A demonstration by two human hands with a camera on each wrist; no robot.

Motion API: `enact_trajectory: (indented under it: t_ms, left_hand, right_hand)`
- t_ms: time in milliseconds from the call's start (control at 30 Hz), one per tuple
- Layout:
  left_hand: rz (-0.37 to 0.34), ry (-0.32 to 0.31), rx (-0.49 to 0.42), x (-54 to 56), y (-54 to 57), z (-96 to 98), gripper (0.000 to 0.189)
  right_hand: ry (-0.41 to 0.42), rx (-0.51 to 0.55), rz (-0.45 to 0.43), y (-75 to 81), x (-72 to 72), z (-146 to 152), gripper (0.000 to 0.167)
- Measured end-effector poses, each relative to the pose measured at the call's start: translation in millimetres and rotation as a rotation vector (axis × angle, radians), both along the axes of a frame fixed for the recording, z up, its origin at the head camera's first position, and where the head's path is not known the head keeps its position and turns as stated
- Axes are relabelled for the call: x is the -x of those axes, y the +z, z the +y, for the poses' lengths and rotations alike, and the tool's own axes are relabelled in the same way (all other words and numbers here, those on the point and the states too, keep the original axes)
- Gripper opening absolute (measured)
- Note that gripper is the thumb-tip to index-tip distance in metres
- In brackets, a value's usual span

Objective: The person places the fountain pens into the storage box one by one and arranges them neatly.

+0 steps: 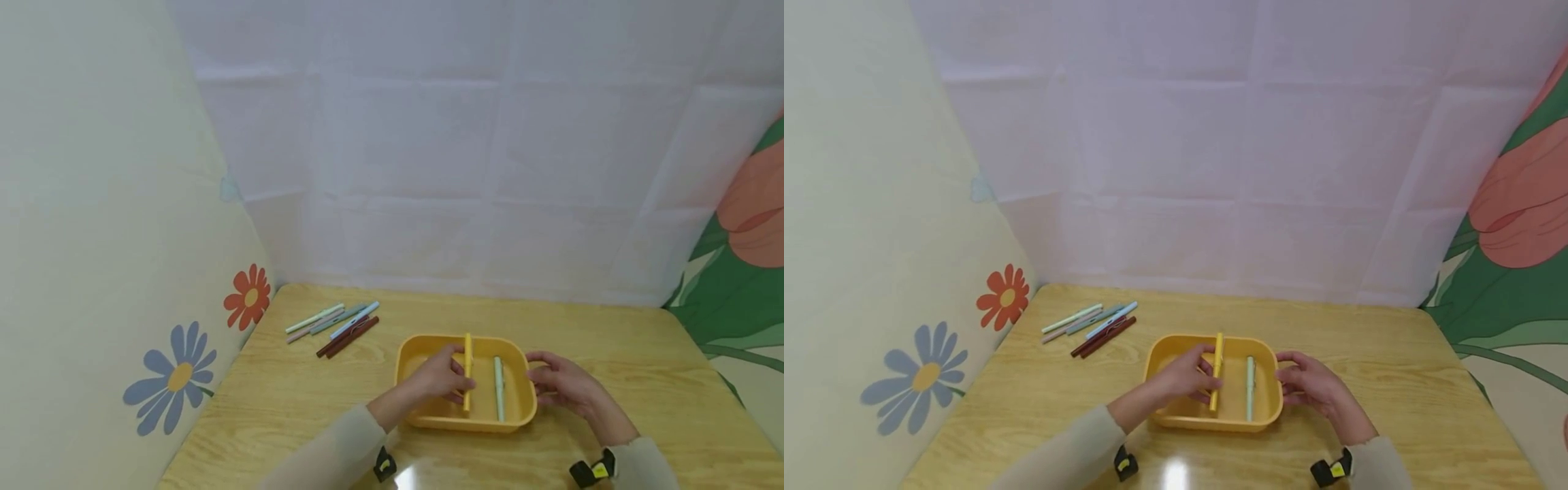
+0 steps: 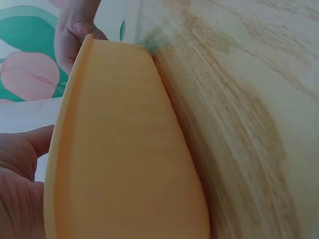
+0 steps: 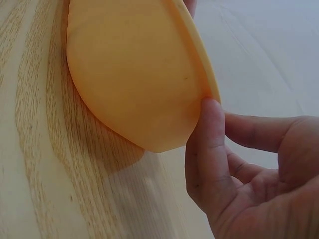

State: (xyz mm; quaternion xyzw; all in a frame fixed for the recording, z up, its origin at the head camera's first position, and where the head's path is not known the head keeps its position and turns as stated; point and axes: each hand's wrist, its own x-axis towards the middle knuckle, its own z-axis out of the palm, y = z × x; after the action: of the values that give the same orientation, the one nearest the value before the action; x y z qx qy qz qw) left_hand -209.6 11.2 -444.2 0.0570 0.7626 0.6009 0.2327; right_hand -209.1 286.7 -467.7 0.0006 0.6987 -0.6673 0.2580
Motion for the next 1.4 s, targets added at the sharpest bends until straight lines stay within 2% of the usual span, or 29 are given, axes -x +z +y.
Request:
enact_trajectory:
  t_ms: [300, 533, 700, 967, 1233, 1400]
  left_hand:
    - [-0.020, 0.009, 0.013, 0.0, -6.3, 11.4, 0.065]
    - [-0.036, 0.010, 0.029, -1.8, -15.2, 19.1, 0.062]
    - [-0.039, 0.001, 0.066, -3.1, -20.1, 25.8, 0.060]
    - [-0.055, 0.010, 0.080, -4.7, -20.0, 34.0, 0.057]
    - [-0.072, 0.016, 0.053, -4.0, -27.2, 40.0, 0.053]
    - [-0.068, 0.020, 0.066, -4.7, -27.9, 42.6, 0.050]
  right_hand:
    - [-0.011, -0.031, 0.000, -1.5, 1.3, 0, 0.055]
    - [-0.009, -0.024, -0.010, -1.8, 0.2, 0, 0.055]
    - [-0.010, -0.030, -0.008, -1.5, 0.3, 1, 0.056]
    - [-0.001, -0.023, -0.009, -0.6, -0.1, 1, 0.057]
    - [-0.003, -0.030, -0.016, -1.4, -0.6, 1, 0.056]
    - [0.001, -0.022, -0.012, -1.2, -0.2, 1, 0.057]
